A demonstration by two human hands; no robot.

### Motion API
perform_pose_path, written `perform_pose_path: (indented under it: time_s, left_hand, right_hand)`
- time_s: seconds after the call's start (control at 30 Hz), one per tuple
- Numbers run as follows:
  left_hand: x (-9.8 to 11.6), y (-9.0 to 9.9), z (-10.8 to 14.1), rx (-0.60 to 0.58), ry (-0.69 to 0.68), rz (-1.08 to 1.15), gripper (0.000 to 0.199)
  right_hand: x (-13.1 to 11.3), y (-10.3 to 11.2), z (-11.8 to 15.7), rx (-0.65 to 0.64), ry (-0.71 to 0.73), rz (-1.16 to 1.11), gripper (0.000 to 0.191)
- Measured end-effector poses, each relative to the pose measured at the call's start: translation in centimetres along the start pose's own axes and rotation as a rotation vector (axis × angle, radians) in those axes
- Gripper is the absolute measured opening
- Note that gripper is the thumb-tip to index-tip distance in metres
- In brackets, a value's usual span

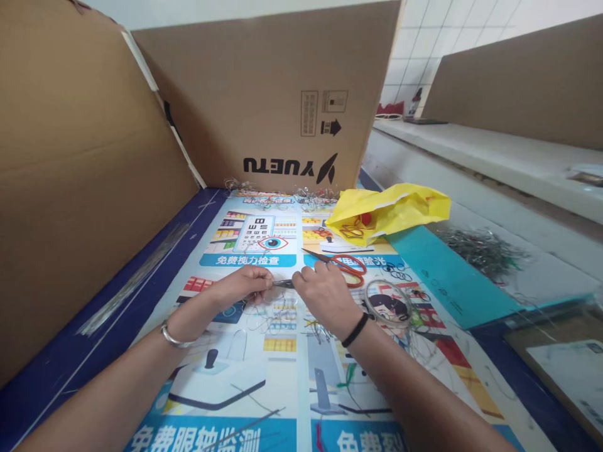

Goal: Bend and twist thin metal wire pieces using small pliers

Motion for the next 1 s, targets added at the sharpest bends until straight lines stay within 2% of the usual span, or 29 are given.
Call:
perform_pose_path:
  time_s: [0.47,0.8,1.0]
  left_hand:
    - [-0.2,0.07,-0.12,-0.01,0.037,0.047,0.013]
    - [0.0,-0.08,0.26,0.008,0.079,0.131,0.02]
    - [0.17,-0.19,0.3,0.011,0.069,0.125,0.015]
  right_hand:
    - [0.19,0.27,-0.18,0.025,0.034,-0.013,0.011]
    - [-0.18,0.25,-0.03,0.037,0.02,0.023,0.011]
    - [-0.23,-0.09,0.1,0.018,0.001,0.018,0.009]
Point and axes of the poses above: each hand's wrist, its own z-axis away from the middle knuckle, its own y-axis out of the back of the hand, x = y × z, the point moved 1 cm from there along -z, towards the middle knuckle, and after that the axes turned 12 degrees about x, right-handed, at the moved point
